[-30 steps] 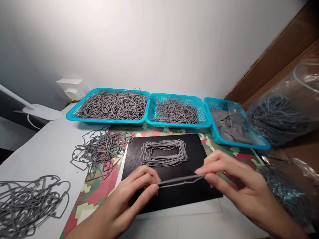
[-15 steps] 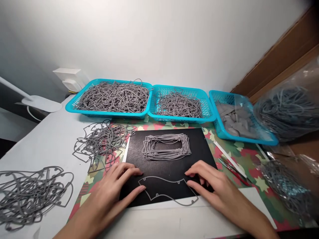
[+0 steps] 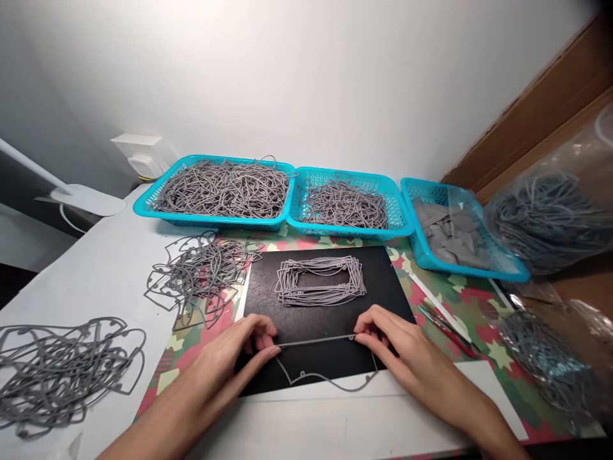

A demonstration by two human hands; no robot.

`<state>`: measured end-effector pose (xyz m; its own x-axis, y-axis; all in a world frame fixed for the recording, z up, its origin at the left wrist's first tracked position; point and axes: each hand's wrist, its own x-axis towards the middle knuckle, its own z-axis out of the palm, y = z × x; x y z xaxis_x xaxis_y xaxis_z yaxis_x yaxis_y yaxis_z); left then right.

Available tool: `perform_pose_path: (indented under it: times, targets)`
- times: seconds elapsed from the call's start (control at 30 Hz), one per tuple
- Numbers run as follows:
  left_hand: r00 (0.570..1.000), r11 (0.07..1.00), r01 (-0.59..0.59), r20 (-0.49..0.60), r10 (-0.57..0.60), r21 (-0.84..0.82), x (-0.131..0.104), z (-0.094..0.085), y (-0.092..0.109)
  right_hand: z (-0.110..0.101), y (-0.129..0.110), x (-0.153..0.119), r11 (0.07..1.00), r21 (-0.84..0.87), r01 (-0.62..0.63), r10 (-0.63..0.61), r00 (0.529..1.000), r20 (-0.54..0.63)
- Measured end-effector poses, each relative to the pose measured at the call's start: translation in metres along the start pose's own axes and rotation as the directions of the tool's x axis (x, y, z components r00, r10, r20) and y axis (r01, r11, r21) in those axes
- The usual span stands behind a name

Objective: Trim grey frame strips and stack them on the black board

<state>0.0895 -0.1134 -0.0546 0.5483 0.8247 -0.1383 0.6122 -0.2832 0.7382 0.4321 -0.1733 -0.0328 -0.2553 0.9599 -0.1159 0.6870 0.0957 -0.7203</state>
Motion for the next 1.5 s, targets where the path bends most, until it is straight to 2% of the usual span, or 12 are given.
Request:
perform_pose_path:
  times: [0.1,0.23,0.3,0.4,0.57,0.77,0.9,1.03,1.13,1.27,1.4,1.5]
  targets:
    - [0.996,0.997,-0.080,-0.027,0.081,0.020,0.005,-0.001,-0.001,-0.001,0.005,0.002,0.995,0.100,-0.006,0.008,1.000,-0.019]
    - [0.989,0.987,-0.148,0.029,0.147,0.063,0.008,-0.004,-0.001,-0.002,0.010,0.006,0.986,0.163,-0.036,0.046,0.998,-0.052]
    - [0.990,0.988,-0.135,0.052,0.132,0.068,0.008,-0.006,0.001,0.000,0.012,0.006,0.976,0.203,-0.084,0.098,0.993,-0.059]
    - [0.990,0.991,-0.123,0.069,0.120,0.044,0.006,-0.010,0.007,0.003,0.014,0.002,0.943,0.288,-0.167,0.173,0.985,0.007]
    - [0.992,0.993,-0.111,0.059,0.114,-0.043,0.005,-0.020,0.022,0.003,0.011,-0.004,0.881,0.418,-0.220,0.208,0.975,0.075]
    - [0.989,0.993,-0.017,0.145,0.034,-0.117,0.032,-0.034,0.020,-0.008,0.001,0.014,0.858,0.463,-0.224,0.223,0.973,0.057]
    - [0.990,0.976,-0.005,0.133,0.035,-0.219,0.065,-0.049,0.013,-0.016,0.004,0.040,0.918,0.372,-0.139,0.170,0.984,-0.054]
    - [0.996,0.994,-0.074,0.044,0.077,-0.083,0.089,-0.051,0.010,-0.016,0.013,0.067,0.963,0.260,-0.066,0.123,0.970,-0.211]
    - [0.996,0.996,-0.087,-0.036,0.087,-0.004,0.095,-0.045,0.008,-0.010,0.022,0.073,0.986,0.162,-0.048,0.101,0.935,-0.339]
    - [0.989,0.998,-0.040,-0.141,0.048,0.057,0.081,-0.055,-0.005,-0.007,0.037,0.064,0.995,0.075,-0.070,0.097,0.875,-0.475]
    - [0.964,0.972,0.041,-0.266,0.023,0.233,0.054,-0.082,-0.038,-0.011,0.053,0.056,0.995,0.004,-0.099,0.083,0.807,-0.584]
    - [0.961,0.946,0.041,-0.272,0.051,0.321,0.034,-0.091,-0.063,-0.008,0.058,0.056,0.995,-0.045,-0.086,0.042,0.798,-0.602]
